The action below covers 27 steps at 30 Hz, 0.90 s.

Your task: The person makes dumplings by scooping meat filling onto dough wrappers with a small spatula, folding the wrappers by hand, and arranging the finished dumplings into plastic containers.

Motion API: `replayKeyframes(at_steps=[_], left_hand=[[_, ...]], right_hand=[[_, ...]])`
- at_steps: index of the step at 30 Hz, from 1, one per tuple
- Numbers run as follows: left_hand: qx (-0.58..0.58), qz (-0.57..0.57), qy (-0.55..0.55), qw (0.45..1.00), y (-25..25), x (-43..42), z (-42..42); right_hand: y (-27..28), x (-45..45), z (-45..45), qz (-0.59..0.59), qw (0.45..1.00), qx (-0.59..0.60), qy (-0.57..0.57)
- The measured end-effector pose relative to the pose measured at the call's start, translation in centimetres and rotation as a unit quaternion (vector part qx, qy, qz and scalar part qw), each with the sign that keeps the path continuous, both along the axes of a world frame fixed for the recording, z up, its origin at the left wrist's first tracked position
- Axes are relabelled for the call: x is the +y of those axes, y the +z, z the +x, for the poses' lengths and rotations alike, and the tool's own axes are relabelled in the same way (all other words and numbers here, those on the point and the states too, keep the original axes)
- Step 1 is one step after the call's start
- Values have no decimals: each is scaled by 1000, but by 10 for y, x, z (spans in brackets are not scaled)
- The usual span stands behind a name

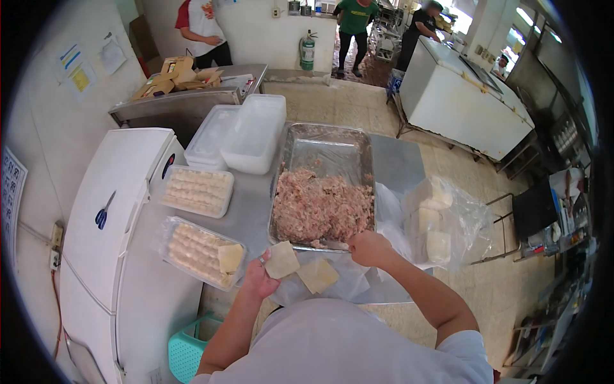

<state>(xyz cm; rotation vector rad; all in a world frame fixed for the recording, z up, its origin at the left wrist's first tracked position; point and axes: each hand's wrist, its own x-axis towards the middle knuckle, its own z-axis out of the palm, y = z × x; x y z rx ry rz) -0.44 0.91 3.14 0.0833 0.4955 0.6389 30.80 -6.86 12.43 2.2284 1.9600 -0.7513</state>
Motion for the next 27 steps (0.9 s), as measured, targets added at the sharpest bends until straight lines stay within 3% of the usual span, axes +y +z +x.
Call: replayKeyframes(at_steps=[2,5,8,11,14,19,23,27], left_hand=[[12,14,-2,1000,4,1,0],[20,-9,14,1000,-3,4,1],[19,-28,32,999,1,7,5],[40,-10,44,998,3,10,15],[76,-21,85,993,4,17,31],[128,-5,79,989,16,24,43],[138,22,43,989,15,24,56],[162,-2,35,986,54,17,96]], right_hand=[[-25,-3,6,51,998,45,-4],[-60,-6,14,49,974,214,-62],[-52,-11,6,21,942,295,-161],[-45,-17,-1,71,926,320,-187],[-40,-18,-1,117,950,238,-162],[-40,-22,5,96,924,312,-197],[-6,-25,1,49,881,405,-240],[-8,-25,-6,73,895,381,-220]])
